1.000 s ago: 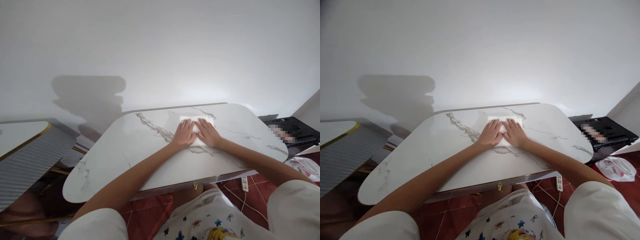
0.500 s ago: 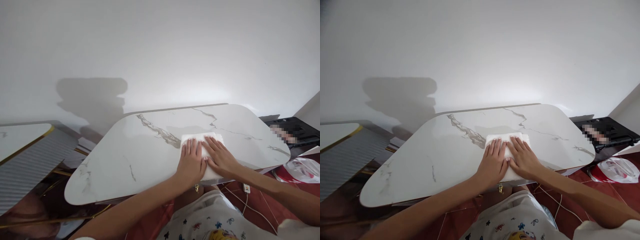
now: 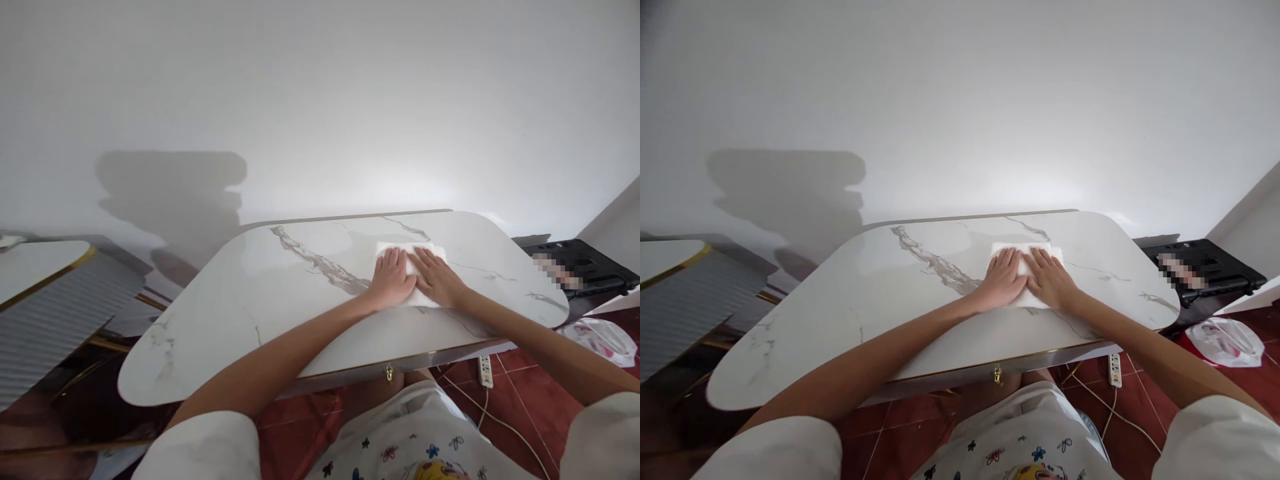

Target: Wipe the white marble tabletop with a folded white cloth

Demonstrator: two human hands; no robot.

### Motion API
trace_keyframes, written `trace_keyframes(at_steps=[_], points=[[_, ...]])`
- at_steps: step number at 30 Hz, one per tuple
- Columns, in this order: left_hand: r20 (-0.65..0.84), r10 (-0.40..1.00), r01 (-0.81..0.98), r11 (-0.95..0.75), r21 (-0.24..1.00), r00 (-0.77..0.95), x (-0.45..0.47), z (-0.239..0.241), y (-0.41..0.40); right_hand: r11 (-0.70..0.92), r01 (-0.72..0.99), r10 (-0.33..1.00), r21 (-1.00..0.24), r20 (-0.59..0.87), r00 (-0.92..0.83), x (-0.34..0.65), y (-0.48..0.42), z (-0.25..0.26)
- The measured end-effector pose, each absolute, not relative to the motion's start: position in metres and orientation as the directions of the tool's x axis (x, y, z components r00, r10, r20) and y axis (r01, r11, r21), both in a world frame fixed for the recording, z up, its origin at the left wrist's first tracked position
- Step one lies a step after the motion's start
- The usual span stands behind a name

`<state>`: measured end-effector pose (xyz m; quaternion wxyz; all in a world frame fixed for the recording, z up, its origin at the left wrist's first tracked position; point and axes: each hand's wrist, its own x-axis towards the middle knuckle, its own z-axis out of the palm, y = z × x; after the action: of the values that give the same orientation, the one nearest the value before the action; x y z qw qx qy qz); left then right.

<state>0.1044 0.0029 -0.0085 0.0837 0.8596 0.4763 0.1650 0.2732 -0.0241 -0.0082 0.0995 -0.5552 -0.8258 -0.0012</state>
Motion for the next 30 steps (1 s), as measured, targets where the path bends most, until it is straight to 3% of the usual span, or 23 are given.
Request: trace_keyframes(at_steps=[4, 7, 13, 18, 30], points=[[0.167, 0.916, 0.848, -0.402, 0.344, 0.366, 0.114, -0.005, 0.041, 0.407, 0.905, 0.909, -0.121, 0.153, -0.388, 0.276, 0.020, -0.005], [0.231, 0.919, 0.858, -0.384, 0.341, 0.320, 0.120, -0.006, 0.062, 0.388, 0.911, 0.919, -0.140, 0.129, -0.372, 0.275, 0.046, 0.001], [0.303, 0.905, 0.881, -0.383, 0.278, 0.298, 0.124, -0.004, 0.096, 0.186, 0.969, 0.982, -0.162, 0.048, -0.181, 0.256, 0.084, 0.013], [0.344, 0.889, 0.870, -0.404, 0.283, 0.301, 0.124, 0.000, 0.125, 0.086, 0.977, 0.986, -0.194, 0.160, -0.055, 0.246, 0.112, 0.004], [0.341, 0.913, 0.928, -0.307, 0.212, 0.224, 0.135, 0.003, 0.172, 0.186, 0.954, 0.952, -0.236, 0.284, -0.116, 0.261, 0.191, -0.007]])
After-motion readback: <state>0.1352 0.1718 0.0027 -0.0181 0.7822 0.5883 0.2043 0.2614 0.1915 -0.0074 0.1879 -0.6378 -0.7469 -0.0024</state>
